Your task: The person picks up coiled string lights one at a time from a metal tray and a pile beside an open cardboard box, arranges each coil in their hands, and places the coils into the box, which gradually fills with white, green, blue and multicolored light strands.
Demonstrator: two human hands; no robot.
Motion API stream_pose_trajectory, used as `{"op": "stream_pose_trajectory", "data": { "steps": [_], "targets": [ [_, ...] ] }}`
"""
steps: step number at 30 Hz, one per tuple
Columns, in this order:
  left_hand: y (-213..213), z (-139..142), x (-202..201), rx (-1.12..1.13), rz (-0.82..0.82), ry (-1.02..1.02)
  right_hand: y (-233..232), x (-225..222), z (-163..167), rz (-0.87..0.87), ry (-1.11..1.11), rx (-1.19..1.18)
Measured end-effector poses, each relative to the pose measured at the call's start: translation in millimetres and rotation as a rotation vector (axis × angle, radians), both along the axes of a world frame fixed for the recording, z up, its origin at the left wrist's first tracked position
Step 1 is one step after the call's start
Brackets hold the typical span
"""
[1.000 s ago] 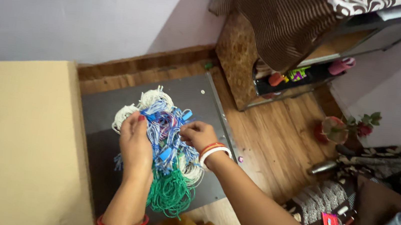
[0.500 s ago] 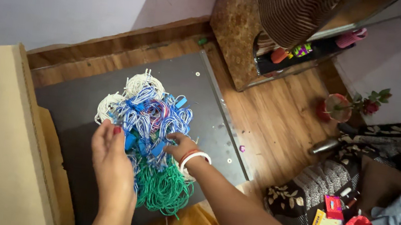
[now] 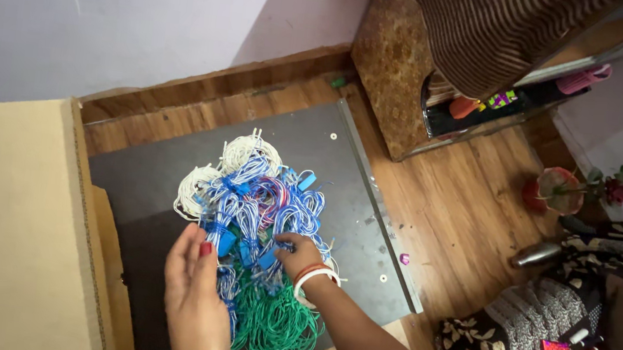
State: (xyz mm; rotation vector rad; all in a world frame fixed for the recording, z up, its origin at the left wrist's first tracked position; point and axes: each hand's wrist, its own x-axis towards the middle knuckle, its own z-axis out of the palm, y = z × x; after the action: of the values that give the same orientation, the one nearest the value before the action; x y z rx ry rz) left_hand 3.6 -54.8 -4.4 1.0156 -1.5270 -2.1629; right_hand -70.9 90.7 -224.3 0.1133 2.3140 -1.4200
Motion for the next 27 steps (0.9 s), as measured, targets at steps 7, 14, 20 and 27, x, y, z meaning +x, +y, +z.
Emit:
{"op": "stream_pose_trajectory", "data": {
  "steps": [7, 14, 20, 27],
  "targets": [
    [2.9, 9.9, -4.0, 0.079, -0.002, 0.030, 6.5, 14.6, 67.7, -0.149, -0.066, -0.201],
    [8.6, 40.3, -6.2, 0.110, -0.061, 0.106, 25.7, 19.4, 169.2, -0.259, -0.282, -0.604],
    [8.5, 85.7, -6.7, 0.053, -0.120, 0.098, 36.0, 13.3, 279.6, -0.142, -0.230, -0.931],
    [15.7, 174.6, 0.6, 0.276, -0.217, 0.381, 18.8, 26.1, 394.3, -0.078, 0.012, -1.095]
  ]
}}
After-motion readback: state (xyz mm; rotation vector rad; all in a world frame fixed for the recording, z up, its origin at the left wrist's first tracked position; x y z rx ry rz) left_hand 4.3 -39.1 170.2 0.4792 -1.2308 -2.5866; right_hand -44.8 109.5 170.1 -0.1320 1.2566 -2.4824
